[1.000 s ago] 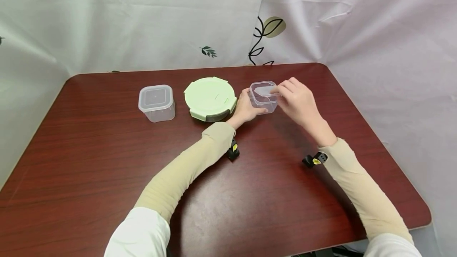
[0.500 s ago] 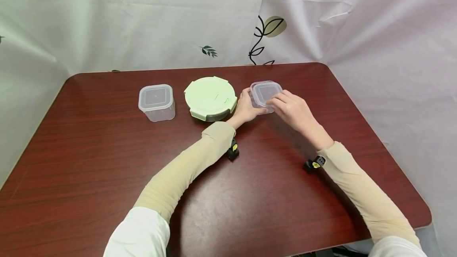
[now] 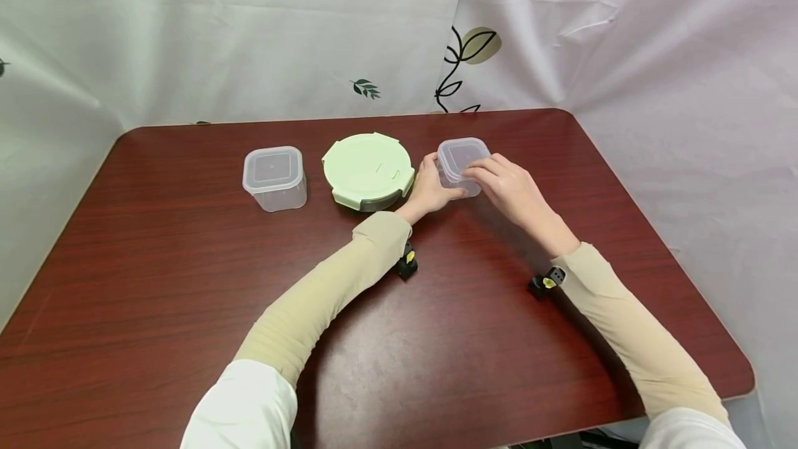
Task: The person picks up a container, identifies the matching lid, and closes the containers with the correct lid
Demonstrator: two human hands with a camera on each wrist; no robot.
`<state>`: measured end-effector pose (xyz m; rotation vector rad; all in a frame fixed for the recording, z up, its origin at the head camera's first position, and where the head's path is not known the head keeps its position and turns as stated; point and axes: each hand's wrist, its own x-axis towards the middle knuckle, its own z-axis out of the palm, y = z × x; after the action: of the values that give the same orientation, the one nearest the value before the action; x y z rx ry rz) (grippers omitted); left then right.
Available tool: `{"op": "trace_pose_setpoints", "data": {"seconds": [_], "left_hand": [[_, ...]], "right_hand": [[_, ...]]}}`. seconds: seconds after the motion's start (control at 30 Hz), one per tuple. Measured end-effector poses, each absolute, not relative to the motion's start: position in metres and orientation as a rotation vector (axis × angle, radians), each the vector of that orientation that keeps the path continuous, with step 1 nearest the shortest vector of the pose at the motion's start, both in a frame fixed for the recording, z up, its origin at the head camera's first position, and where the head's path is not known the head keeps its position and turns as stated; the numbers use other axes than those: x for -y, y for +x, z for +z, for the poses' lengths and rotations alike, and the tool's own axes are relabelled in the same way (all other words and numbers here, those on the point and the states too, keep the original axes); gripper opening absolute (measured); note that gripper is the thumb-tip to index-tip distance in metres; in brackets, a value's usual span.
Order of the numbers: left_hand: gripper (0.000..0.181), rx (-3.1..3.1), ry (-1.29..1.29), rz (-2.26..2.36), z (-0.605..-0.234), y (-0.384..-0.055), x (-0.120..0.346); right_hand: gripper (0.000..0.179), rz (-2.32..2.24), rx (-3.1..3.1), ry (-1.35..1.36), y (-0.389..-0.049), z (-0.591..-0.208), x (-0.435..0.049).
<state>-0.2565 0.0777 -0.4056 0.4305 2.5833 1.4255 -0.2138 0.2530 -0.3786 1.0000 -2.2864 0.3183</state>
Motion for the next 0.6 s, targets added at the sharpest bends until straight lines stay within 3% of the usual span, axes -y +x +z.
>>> {"op": "trace_pose_setpoints", "data": {"seconds": [0.6], "left_hand": [[0.093,-2.59,0.448,1.411,-0.4051,-0.2572,-0.0775]], "right_hand": [[0.03,0.329,2.342,1.001,-0.217,-0.3759,-0.2499]]}}
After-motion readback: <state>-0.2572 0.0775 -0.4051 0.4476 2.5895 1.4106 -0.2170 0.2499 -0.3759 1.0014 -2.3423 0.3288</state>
